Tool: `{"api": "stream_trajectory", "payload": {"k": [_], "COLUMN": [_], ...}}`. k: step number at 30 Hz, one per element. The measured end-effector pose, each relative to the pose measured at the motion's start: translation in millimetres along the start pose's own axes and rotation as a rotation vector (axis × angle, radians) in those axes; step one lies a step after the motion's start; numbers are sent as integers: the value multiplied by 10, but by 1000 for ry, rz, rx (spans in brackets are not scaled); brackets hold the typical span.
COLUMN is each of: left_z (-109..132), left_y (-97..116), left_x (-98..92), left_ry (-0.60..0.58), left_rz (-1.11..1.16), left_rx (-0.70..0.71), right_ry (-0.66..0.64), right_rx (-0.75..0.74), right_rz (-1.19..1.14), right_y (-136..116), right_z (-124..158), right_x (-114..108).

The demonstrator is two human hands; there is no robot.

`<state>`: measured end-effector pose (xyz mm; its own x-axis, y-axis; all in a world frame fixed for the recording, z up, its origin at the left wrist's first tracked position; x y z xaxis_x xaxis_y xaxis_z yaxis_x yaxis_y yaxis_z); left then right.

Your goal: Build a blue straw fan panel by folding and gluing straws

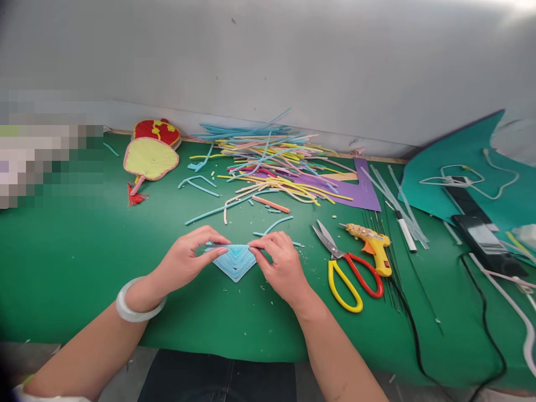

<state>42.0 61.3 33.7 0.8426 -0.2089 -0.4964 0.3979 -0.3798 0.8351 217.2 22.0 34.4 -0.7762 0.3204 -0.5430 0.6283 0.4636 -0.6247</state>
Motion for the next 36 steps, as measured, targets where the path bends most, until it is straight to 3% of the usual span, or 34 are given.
{"api": "stream_trajectory", "payload": {"k": [4, 8, 12, 36], "left_z": [14, 61, 129, 168], "left_y": [-46, -38, -34, 12], "left_x": [10, 65, 168, 242], "left_ry": [-43, -199, -365, -456], "left_rz": [-58, -141, -192, -194], "left_rx": [-6, 40, 65, 150], "right_ry": [-37, -262, -446, -597], "right_rx": [46, 162, 167, 14], "right_rz": [-55, -137, -164, -171], "right_y": [26, 100, 78, -176], "right_z": [-3, 54, 145, 201], "right_x": [-12, 71, 164, 285]}}
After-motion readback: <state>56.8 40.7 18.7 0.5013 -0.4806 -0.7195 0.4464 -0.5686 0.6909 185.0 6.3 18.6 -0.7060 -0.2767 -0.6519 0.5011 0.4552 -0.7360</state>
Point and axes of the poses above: each hand's wrist, its own z-axis away from the middle knuckle, its own x-axis out of the palm, y = z × x, the point moved 8 cm from there along -z, towards the middle knuckle, and after that the axes turned 8 degrees about y, right-handed, at the moved point
